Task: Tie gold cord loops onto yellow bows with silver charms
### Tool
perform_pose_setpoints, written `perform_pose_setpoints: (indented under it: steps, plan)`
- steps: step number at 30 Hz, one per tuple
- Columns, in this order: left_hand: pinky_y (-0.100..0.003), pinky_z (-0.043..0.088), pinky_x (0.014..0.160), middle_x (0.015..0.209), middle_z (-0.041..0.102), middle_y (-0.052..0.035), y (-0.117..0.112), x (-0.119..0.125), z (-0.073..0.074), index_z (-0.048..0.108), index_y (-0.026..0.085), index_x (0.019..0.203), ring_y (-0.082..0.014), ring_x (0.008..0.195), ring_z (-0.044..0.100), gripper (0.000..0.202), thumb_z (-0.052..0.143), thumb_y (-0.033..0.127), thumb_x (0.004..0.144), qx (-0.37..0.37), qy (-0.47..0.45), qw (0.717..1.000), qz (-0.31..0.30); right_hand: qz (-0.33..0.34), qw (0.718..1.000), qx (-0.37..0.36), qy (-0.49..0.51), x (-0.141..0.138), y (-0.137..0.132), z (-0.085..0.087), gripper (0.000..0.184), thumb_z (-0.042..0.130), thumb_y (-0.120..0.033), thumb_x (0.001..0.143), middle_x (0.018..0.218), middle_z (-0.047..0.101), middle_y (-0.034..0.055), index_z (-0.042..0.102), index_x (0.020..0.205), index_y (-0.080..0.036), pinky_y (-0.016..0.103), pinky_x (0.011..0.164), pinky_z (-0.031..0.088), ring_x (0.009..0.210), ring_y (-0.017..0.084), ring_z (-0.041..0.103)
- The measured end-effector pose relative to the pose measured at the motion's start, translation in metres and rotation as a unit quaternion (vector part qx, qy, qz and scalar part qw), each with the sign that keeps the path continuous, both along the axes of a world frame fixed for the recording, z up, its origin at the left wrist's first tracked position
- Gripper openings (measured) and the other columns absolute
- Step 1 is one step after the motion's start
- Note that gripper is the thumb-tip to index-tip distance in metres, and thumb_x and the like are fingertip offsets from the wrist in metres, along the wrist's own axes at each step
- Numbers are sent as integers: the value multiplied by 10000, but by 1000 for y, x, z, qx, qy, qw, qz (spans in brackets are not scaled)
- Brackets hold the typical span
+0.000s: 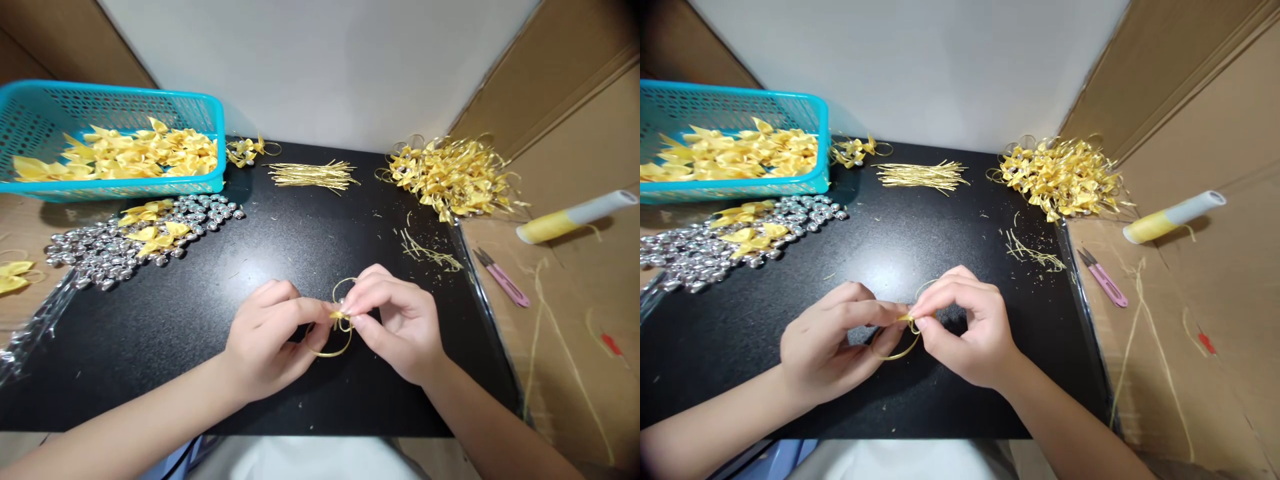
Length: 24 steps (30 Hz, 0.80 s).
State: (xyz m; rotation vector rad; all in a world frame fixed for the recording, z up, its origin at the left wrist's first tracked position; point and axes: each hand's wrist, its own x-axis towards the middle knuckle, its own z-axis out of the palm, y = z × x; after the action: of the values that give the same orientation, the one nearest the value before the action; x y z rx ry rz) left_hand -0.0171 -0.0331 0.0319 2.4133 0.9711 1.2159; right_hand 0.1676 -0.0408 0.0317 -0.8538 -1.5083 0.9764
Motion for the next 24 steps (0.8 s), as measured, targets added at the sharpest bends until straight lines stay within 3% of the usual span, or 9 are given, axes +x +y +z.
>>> perform_pose_setpoints:
  steps: [12,24]
  plan:
    - [-246,427,529,663,699,5,0,-1,1,591,207,903,-122,531,567,178,643,74,796,-3,10,1000,5,-11,1000,-3,-6,-2,1,1,178,640,-77,757,708,739,12,694,739,-246,379,720,500,682,172,657]
    - [-252,438,552,692,702,15,-2,0,0,574,219,863,-112,537,540,141,615,93,816,-59,-15,998,3,-8,999,2,-32,-1,2,-2,171,644,-81,758,719,739,16,688,739,-245,391,729,495,674,174,651]
